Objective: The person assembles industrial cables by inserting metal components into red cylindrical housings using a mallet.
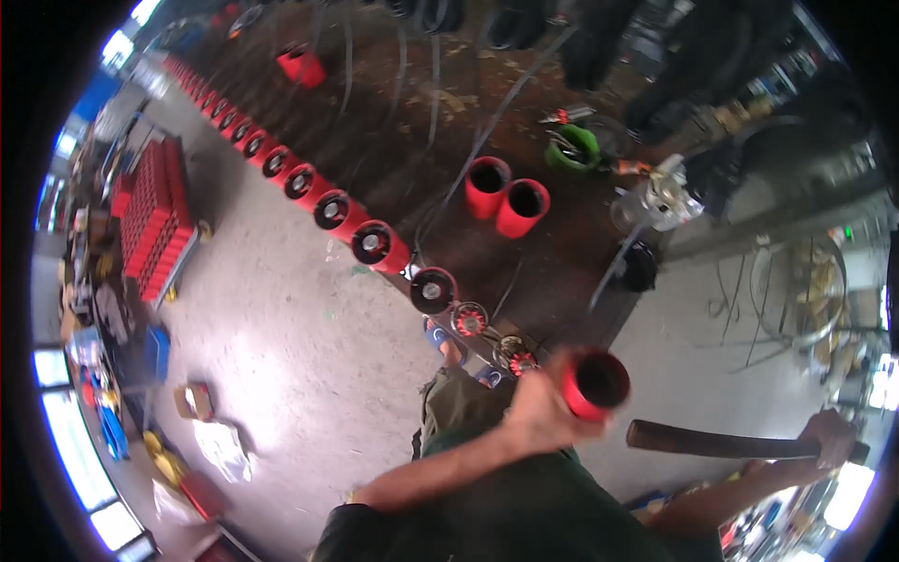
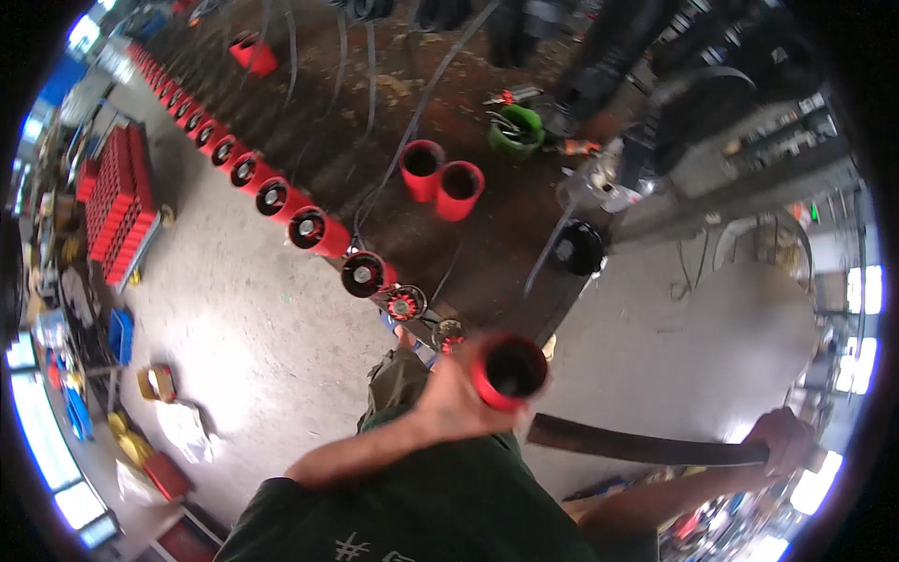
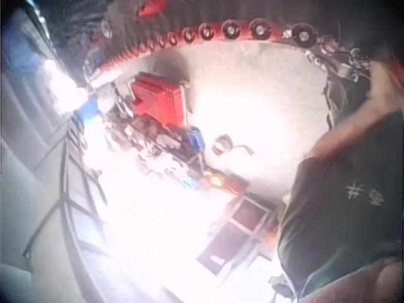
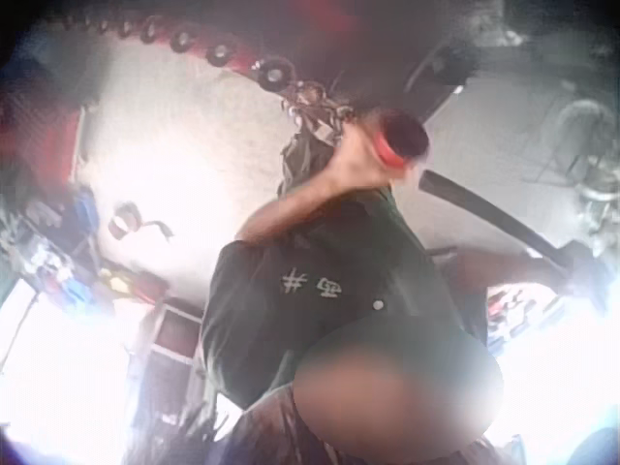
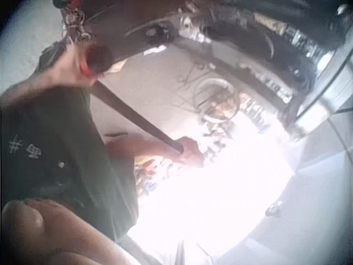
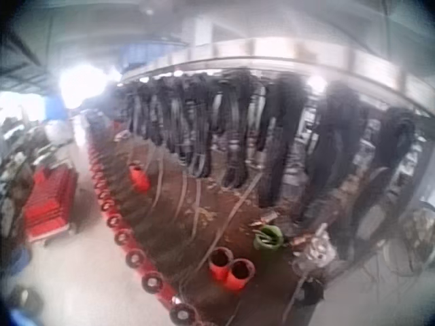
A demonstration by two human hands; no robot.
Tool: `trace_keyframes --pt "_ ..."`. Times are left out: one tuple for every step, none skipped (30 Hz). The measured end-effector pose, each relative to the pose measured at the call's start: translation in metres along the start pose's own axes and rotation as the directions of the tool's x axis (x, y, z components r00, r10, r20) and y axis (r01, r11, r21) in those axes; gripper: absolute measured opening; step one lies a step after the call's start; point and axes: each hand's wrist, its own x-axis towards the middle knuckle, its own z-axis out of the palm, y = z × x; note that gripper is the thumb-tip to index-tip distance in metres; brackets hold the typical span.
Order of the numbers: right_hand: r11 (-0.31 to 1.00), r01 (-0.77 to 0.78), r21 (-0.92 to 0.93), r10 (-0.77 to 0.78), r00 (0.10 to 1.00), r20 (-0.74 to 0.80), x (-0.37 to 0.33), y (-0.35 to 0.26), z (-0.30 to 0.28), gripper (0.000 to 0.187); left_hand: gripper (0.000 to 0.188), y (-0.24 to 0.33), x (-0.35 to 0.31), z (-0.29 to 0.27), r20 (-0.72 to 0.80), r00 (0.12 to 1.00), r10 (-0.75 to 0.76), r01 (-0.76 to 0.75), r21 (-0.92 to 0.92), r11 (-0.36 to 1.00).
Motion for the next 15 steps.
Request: trace_keyframes --pt "0.997 0.019 -0.077 -0.02 1.0 -0.01 0.004 0.003 -0.002 0.036 0.072 0.0 -0.008 0.013 0.063 0.991 -0.121 0.117 0.066 0.991" --pt "0.986 0.049 -0.161 -0.054 0.998 -0.022 0.005 0.005 -0.001 0.037 0.071 0.0 -0.015 0.021 0.106 0.982 -0.155 0.15 0.055 0.987" --pt "0.982 0.052 -0.182 -0.058 0.998 -0.026 0.007 0.005 -0.003 0.036 0.071 -0.003 -0.017 0.023 0.12 0.986 -0.12 0.113 0.066 0.991" --pt "0.979 0.05 -0.198 -0.057 0.998 -0.029 0.01 0.004 -0.009 0.036 0.071 -0.006 -0.02 0.023 0.139 0.986 -0.086 0.076 0.079 0.994" --pt "0.972 -0.059 -0.229 0.054 0.998 -0.03 0.016 0.021 -0.005 0.036 0.071 -0.007 -0.019 0.022 0.163 0.982 -0.091 0.079 0.076 0.994" --pt "0.964 -0.103 -0.246 0.105 0.994 -0.006 0.019 0.025 -0.006 0.034 0.072 -0.007 -0.017 0.017 0.121 0.989 0.088 -0.107 0.161 0.981" --pt "0.953 -0.14 -0.27 0.149 0.989 0.015 0.02 0.028 -0.007 0.033 0.072 -0.005 -0.014 0.013 0.106 0.956 0.273 -0.291 0.241 0.926" --pt "0.94 -0.178 -0.29 0.198 0.979 0.039 0.023 0.032 -0.009 0.032 0.075 0.004 -0.014 0.006 0.139 0.959 0.247 -0.277 0.28 0.919" --pt "0.923 -0.18 -0.34 0.213 0.975 0.061 0.02 0.055 -0.008 0.038 0.076 0.006 -0.01 0.003 0.124 0.949 0.289 -0.314 0.3 0.901" --pt "0.903 -0.175 -0.393 0.227 0.97 0.09 0.021 0.084 -0.008 0.05 0.078 0.008 -0.003 0.002 0.112 0.933 0.342 -0.36 0.319 0.877" --pt "0.882 -0.166 -0.441 0.236 0.966 0.108 0.025 0.113 -0.011 0.053 0.079 0.007 0.004 0.001 0.081 0.925 0.372 -0.379 0.28 0.882" --pt "0.865 -0.189 -0.466 0.272 0.955 0.118 0.03 0.147 -0.014 0.059 0.079 0.005 0.004 -0.004 0.043 0.919 0.391 -0.389 0.255 0.885" --pt "0.847 -0.214 -0.487 0.314 0.94 0.133 0.035 0.175 -0.017 0.065 0.079 0.003 0.005 -0.014 0.076 0.939 0.336 -0.345 0.191 0.919" --pt "0.82 -0.254 -0.512 0.371 0.918 0.139 0.039 0.195 -0.016 0.072 0.081 -0.008 0.003 -0.014 0.062 0.95 0.307 -0.313 0.188 0.931" --pt "0.783 -0.326 -0.53 0.449 0.886 0.117 0.042 0.214 -0.024 0.07 0.078 -0.008 -0.002 -0.019 0.017 0.969 0.247 -0.246 0.181 0.952"
